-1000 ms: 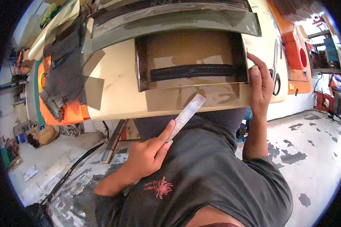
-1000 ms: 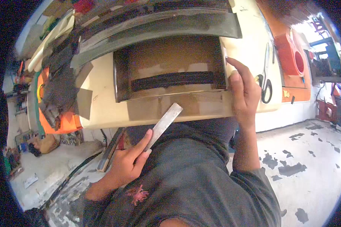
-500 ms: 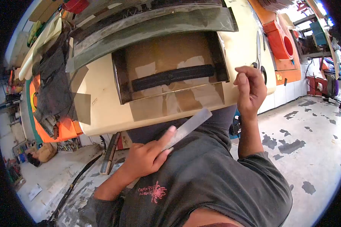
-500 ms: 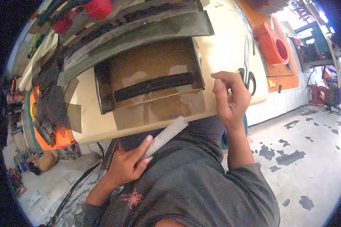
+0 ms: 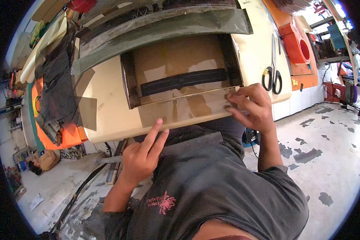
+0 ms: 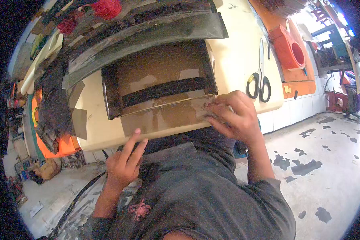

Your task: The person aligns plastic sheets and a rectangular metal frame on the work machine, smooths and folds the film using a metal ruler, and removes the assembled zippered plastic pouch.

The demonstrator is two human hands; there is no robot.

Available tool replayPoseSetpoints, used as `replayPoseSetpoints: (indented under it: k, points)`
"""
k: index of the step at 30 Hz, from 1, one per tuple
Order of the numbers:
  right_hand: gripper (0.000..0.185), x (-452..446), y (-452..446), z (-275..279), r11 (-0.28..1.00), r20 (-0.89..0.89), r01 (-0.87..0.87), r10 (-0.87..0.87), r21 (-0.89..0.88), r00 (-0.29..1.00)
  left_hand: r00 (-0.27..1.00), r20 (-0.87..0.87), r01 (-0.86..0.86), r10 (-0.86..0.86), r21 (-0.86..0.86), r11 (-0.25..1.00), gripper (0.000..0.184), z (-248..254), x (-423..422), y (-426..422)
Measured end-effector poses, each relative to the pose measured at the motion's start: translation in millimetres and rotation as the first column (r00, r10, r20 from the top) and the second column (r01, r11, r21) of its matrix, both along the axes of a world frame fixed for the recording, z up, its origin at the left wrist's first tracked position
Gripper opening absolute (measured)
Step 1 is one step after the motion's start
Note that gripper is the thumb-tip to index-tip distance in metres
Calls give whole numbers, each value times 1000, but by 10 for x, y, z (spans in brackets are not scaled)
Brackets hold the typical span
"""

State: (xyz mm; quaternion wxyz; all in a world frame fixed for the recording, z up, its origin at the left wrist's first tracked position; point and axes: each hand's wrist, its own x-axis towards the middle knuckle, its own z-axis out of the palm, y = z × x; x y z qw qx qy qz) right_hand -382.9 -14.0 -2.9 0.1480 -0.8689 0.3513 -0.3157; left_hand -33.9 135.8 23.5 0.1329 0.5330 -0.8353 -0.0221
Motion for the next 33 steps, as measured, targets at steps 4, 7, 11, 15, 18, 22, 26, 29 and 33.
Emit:
replayPoseSetpoints:
  k: [4,7,11,15,18,22,26,29,33]
  points:
    - [45,-22,42,0,996,-104,-46,38,-76,994,999,38,-22,19,70,997,55,-68,4,-42]
    - [41,-26,54,-2,995,-119,-51,41,-90,992,1000,4,-19,19,69,997,57,-141,46,-25]
    - [40,15,70,-34,989,-122,-42,24,-142,992,1000,-19,-18,19,38,999,57,-153,43,-33]
    - [39,42,37,-60,979,-94,-59,41,-196,995,999,33,-23,21,52,998,58,-153,46,-5]
    - [38,58,26,-61,974,-91,-74,55,-213,994,998,56,-21,18,65,998,58,-120,64,-2]
    - [37,77,54,-65,975,-82,-76,60,-209,995,993,114,-17,9,66,998,57,-71,112,-30]
    - [37,73,70,-71,979,-75,-69,55,-194,996,997,74,-22,16,78,997,57,-59,143,-47]
    - [37,83,81,-66,978,-53,-76,67,-192,996,996,90,-31,23,91,995,56,-39,176,-53]
    - [35,107,82,-80,969,-50,-99,90,-225,995,998,44,-42,37,113,993,57,-21,223,-22]
